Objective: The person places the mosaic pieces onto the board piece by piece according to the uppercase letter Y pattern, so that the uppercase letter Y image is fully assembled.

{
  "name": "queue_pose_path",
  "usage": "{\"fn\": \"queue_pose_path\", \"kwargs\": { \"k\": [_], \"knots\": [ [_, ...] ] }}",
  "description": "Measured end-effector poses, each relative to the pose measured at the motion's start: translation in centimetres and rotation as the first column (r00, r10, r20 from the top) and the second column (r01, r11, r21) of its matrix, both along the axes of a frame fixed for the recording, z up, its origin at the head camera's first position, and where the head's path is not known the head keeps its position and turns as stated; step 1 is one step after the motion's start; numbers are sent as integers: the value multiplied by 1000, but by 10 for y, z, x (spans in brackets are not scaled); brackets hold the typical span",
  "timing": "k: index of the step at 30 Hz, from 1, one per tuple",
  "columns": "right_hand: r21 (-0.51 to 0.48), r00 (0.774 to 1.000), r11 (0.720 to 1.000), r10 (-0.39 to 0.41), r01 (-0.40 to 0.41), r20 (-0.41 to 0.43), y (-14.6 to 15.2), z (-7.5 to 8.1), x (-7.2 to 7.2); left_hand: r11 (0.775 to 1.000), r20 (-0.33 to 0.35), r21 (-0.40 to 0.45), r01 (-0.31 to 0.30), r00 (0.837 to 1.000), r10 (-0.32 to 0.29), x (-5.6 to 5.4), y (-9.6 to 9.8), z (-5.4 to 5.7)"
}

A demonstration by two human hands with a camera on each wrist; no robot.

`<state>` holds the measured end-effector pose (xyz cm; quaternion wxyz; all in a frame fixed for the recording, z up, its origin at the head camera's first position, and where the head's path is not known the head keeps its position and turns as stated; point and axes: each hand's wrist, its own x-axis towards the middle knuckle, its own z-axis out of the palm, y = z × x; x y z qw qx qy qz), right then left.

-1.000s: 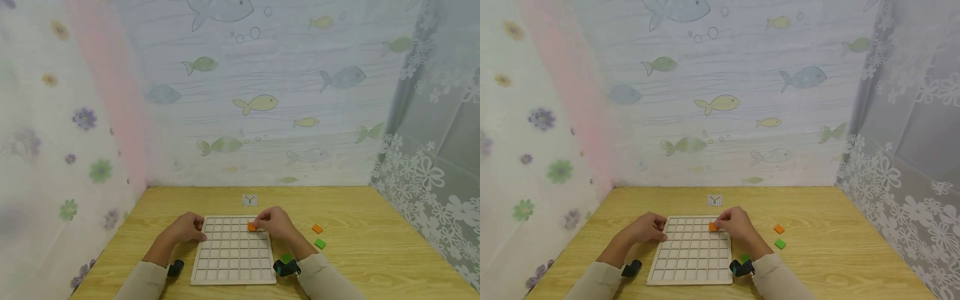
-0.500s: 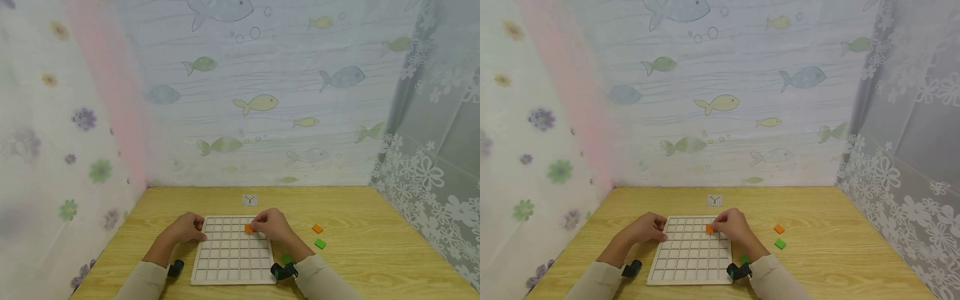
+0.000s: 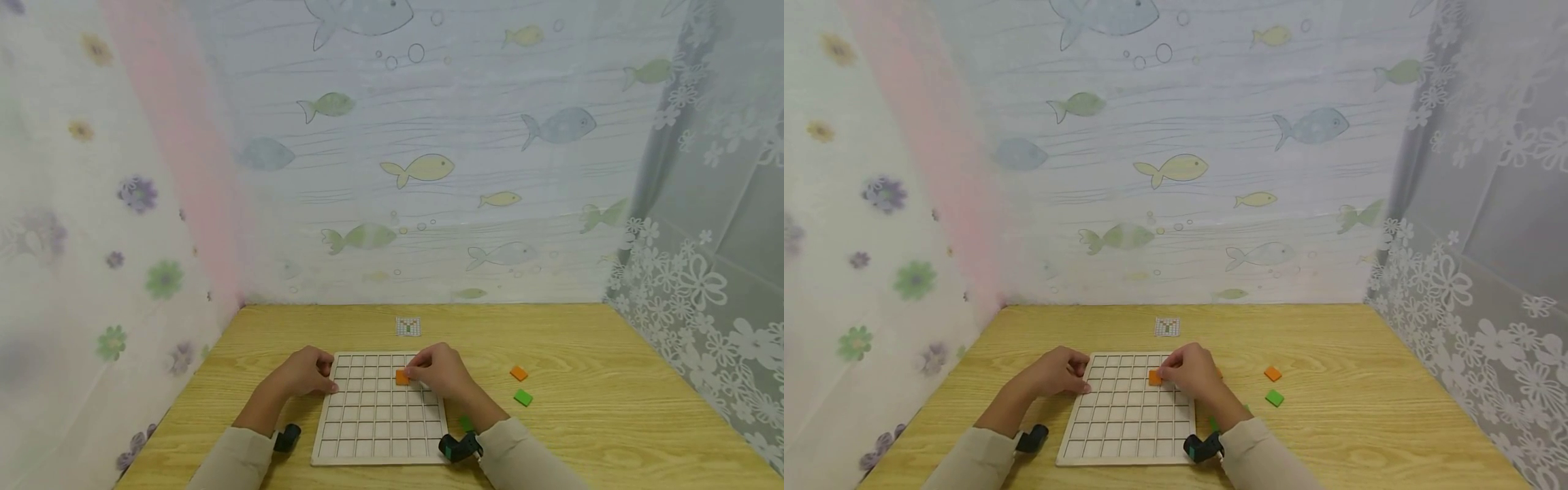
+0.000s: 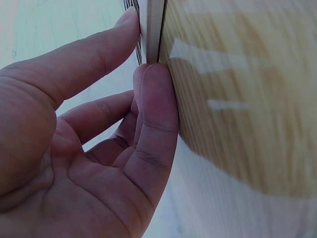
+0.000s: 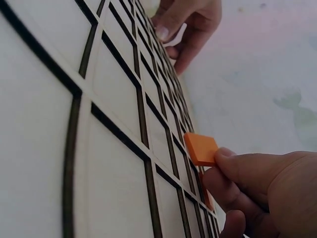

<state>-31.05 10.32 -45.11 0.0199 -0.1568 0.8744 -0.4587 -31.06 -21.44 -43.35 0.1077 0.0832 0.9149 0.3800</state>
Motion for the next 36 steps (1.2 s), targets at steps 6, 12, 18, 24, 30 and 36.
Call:
{"fn": "queue_pose_path", "kwargs": {
  "k": [6, 12, 18, 24, 30, 36],
  "knots": [
    [7, 1000, 1000, 9, -9, 5, -3, 1, 3, 1000, -1, -10, 0, 1000, 0, -1, 0, -1],
    [21, 1000, 1000, 18, -17, -5, -4, 1, 4, 1000, 3, -8, 5, 1000, -5, -2, 0, -1],
    [28, 1000, 999, 26, -26, -13, -5, 0, 4, 1000, 20, 12, 2, 1000, -3, 1, 1, 1],
    [47, 999, 999, 28, -27, -17, -6, -1, 3, 999, 39, 53, 7, 999, -9, 5, 1, 3],
    [64, 999, 997, 37, -36, -27, -6, -2, 3, 999, 35, 50, 1, 999, -3, 5, 2, 3],
    [70, 999, 997, 40, -38, -27, -6, -2, 3, 999, 34, 46, -6, 999, 4, 4, 2, 3]
  ]
}}
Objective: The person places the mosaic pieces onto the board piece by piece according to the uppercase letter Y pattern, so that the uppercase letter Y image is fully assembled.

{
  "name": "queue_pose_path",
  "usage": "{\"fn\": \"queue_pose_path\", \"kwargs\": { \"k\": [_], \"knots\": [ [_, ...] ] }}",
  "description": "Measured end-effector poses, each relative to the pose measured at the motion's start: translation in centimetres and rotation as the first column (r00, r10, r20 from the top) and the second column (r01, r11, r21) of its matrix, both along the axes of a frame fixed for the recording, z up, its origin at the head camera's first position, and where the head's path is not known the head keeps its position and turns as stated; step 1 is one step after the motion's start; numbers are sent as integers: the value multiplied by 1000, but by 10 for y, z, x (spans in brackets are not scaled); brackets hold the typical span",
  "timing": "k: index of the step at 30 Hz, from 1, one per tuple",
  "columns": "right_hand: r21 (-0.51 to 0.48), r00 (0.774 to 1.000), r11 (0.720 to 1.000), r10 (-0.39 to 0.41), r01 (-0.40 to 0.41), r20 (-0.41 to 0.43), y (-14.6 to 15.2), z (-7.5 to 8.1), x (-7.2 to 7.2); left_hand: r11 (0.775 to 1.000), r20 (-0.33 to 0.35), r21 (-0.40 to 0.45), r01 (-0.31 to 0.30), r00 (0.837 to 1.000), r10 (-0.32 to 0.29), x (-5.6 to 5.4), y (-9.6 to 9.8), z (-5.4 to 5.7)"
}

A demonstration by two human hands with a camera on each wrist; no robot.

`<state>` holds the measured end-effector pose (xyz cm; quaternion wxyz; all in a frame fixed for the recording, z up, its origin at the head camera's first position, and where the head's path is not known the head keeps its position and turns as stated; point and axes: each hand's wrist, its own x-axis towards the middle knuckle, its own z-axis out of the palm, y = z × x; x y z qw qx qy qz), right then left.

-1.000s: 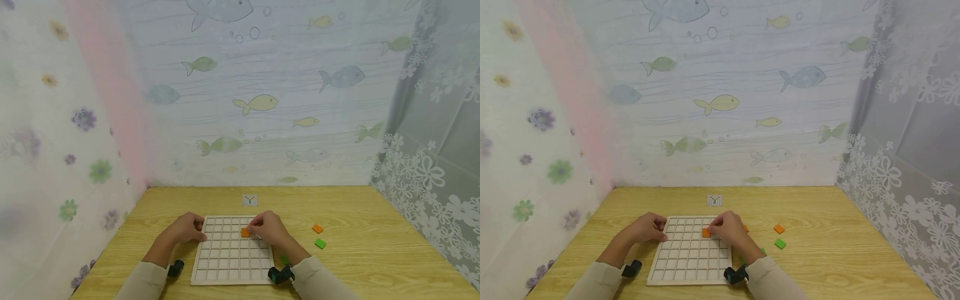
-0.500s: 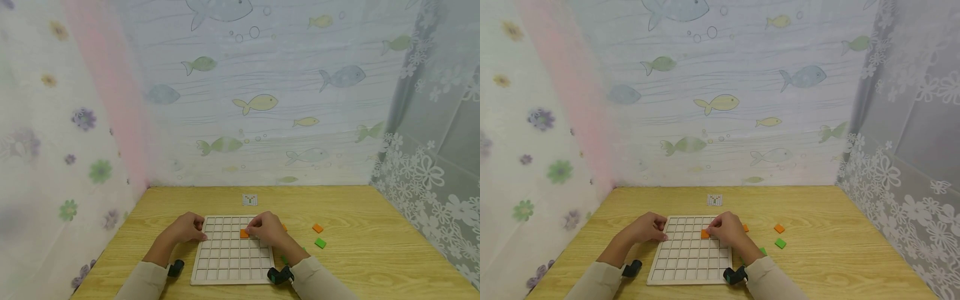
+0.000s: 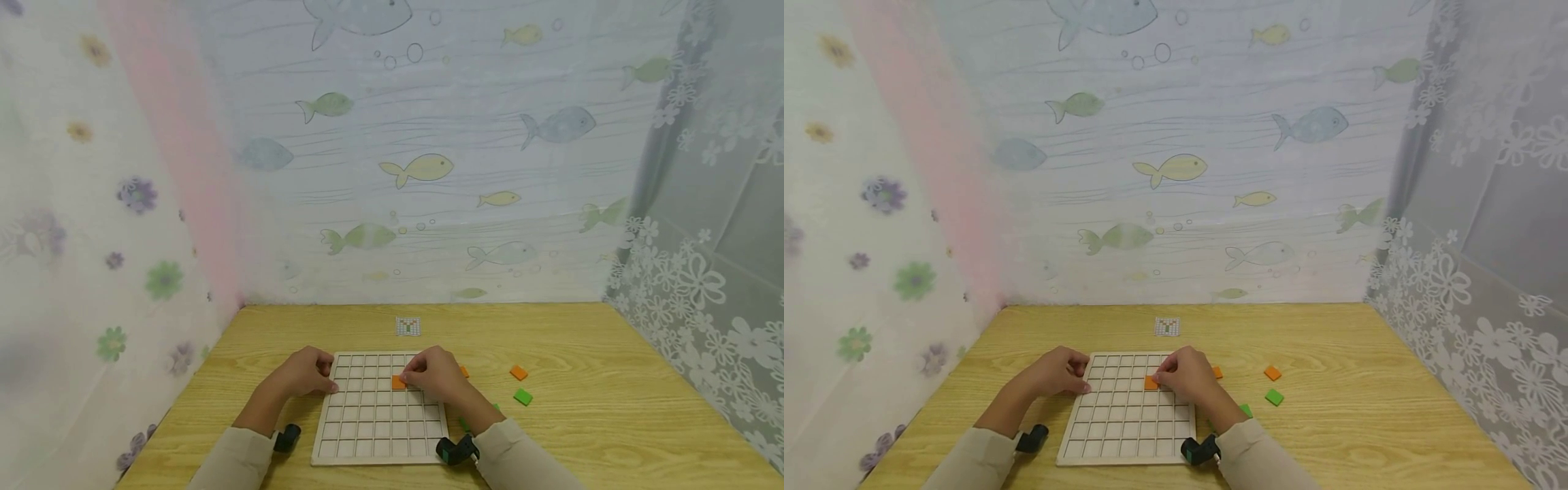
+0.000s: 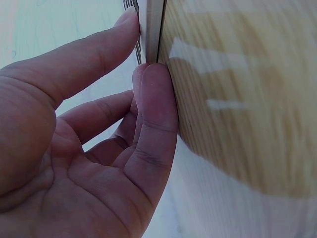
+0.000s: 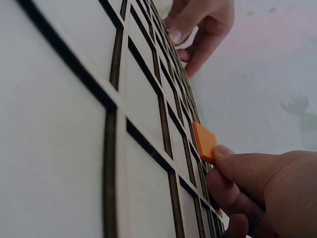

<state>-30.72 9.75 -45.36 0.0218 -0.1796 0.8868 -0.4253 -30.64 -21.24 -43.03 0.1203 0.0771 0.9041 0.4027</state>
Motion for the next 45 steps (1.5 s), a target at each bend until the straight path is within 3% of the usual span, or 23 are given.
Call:
{"fn": "queue_pose_path", "kwargs": {
  "k": [22, 34, 39, 45],
  "knots": [
    [34, 1000, 999, -18, 18, -9, 0, -5, -2, 1000, -12, -18, 0, 1000, -1, -3, -1, -3],
    [35, 1000, 999, -12, 13, -26, -1, -4, -1, 1000, 9, 14, -1, 1000, 1, -4, -2, -5],
    [33, 999, 999, -7, 8, -37, -1, -5, -2, 999, 11, 43, 34, 999, -34, -4, -2, -4],
    [30, 999, 1000, -7, 8, -40, -1, -5, -2, 997, -13, 13, 71, 997, -71, -2, -3, -4]
  ]
}}
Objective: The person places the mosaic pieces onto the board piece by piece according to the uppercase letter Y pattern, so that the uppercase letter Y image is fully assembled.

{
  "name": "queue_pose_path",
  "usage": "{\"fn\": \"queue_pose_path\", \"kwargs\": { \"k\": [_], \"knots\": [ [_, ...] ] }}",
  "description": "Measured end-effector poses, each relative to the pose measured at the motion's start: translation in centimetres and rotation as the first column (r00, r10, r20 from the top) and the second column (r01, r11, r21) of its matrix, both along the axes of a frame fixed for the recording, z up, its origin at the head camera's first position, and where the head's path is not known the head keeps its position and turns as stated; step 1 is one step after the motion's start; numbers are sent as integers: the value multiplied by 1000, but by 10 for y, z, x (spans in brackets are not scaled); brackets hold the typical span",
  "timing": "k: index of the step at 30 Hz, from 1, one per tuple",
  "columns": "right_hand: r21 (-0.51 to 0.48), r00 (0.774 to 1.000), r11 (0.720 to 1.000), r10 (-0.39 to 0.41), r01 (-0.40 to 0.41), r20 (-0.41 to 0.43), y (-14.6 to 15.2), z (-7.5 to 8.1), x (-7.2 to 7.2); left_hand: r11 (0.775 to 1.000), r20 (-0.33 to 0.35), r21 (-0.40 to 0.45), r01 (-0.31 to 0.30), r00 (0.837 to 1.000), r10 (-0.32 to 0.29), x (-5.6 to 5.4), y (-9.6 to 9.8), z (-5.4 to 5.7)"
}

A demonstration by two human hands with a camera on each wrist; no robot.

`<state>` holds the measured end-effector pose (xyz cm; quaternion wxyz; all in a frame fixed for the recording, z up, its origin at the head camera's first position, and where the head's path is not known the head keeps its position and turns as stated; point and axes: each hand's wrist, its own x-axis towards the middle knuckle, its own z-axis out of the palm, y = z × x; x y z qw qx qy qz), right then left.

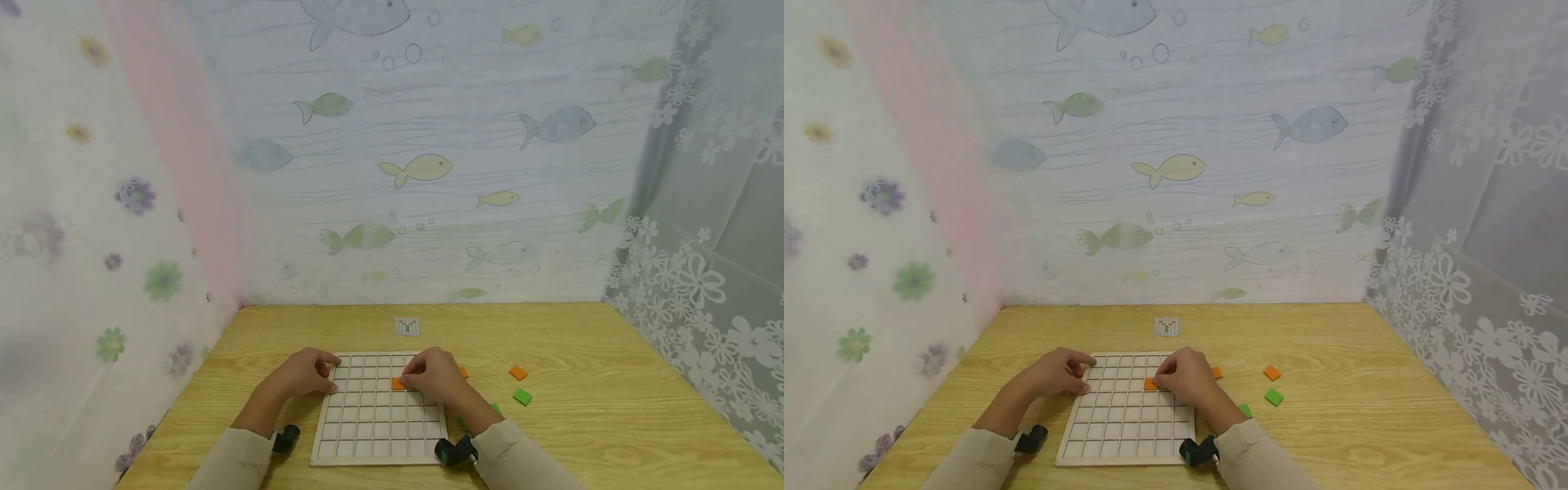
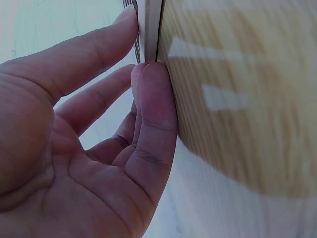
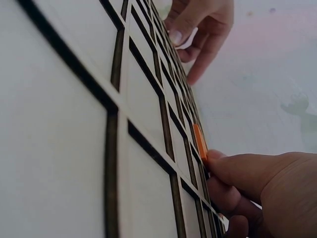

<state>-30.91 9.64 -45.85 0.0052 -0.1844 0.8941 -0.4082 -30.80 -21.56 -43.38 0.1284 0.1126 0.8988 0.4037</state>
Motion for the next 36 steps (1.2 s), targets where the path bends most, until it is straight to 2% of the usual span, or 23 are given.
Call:
{"fn": "queue_pose_path", "kwargs": {
  "k": [9, 13, 18, 24, 28, 36],
  "knots": [
    [-17, 1000, 1000, -6, 6, 11, -1, 2, 0, 1000, -12, -19, 24, 1000, -24, -1, -2, -1],
    [-45, 1000, 999, -3, 4, 19, 1, 2, -2, 998, 8, -40, 44, 999, -44, -1, -3, 1],
    [-84, 999, 996, 19, -16, 38, 6, 2, -2, 995, 24, -73, 65, 998, -63, -1, -3, 4],
    [-123, 996, 992, 50, -41, 69, 11, 3, -4, 993, 18, -58, 104, 995, -103, 0, -1, 6],
    [-125, 997, 992, 33, -24, 66, 17, 8, -6, 991, 12, -61, 118, 993, -118, 1, -1, 6],
    [-130, 997, 991, -14, 24, 79, 31, 14, -13, 993, 22, -60, 103, 995, -102, 1, -1, 4]
  ]
}}
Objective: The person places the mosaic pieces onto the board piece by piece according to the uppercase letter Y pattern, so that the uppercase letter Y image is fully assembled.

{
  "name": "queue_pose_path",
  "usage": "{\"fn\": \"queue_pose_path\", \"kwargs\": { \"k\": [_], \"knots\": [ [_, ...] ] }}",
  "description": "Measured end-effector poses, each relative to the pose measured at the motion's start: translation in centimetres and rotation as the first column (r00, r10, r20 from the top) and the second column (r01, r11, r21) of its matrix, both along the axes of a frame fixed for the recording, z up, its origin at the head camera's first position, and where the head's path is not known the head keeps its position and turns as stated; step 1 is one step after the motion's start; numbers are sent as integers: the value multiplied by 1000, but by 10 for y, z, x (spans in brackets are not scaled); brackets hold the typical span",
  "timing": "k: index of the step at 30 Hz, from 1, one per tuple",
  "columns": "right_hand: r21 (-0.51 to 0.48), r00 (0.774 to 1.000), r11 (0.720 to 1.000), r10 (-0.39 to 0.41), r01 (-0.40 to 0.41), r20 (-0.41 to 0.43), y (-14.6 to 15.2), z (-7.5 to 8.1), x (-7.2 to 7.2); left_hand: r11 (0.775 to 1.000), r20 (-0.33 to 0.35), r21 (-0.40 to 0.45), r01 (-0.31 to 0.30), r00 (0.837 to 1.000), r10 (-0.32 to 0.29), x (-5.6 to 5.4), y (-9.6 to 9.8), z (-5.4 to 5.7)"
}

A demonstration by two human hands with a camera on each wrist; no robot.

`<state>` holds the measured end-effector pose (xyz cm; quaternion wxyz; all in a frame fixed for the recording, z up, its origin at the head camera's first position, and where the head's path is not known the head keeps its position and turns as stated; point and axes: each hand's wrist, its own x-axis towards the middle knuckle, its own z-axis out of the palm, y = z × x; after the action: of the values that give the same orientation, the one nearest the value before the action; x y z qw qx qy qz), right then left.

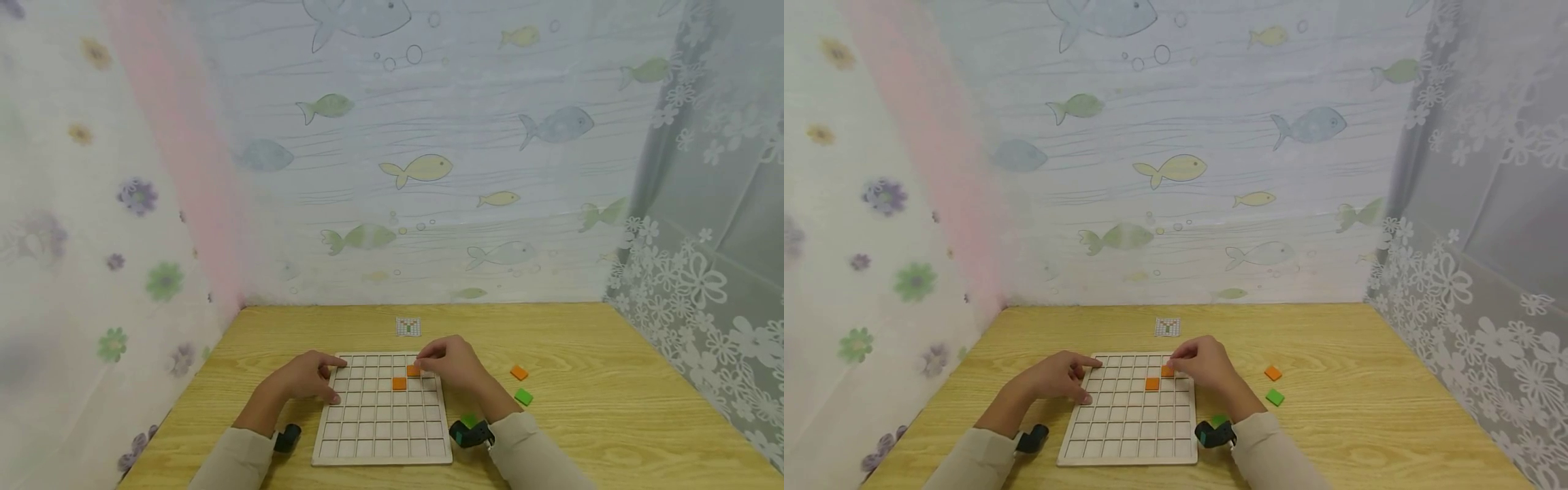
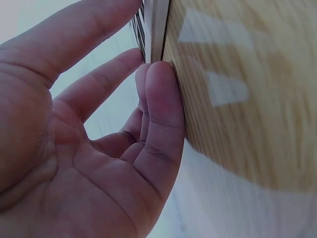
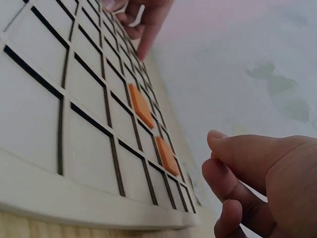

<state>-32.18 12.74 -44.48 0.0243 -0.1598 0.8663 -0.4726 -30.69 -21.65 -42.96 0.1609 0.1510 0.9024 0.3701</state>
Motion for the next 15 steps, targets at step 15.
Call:
{"fn": "queue_pose_path", "kwargs": {
  "k": [15],
  "knots": [
    [54, 998, 997, -62, 61, 17, 32, 0, -10, 997, 1, -51, -63, 998, 63, 3, 4, 5]
  ]
}}
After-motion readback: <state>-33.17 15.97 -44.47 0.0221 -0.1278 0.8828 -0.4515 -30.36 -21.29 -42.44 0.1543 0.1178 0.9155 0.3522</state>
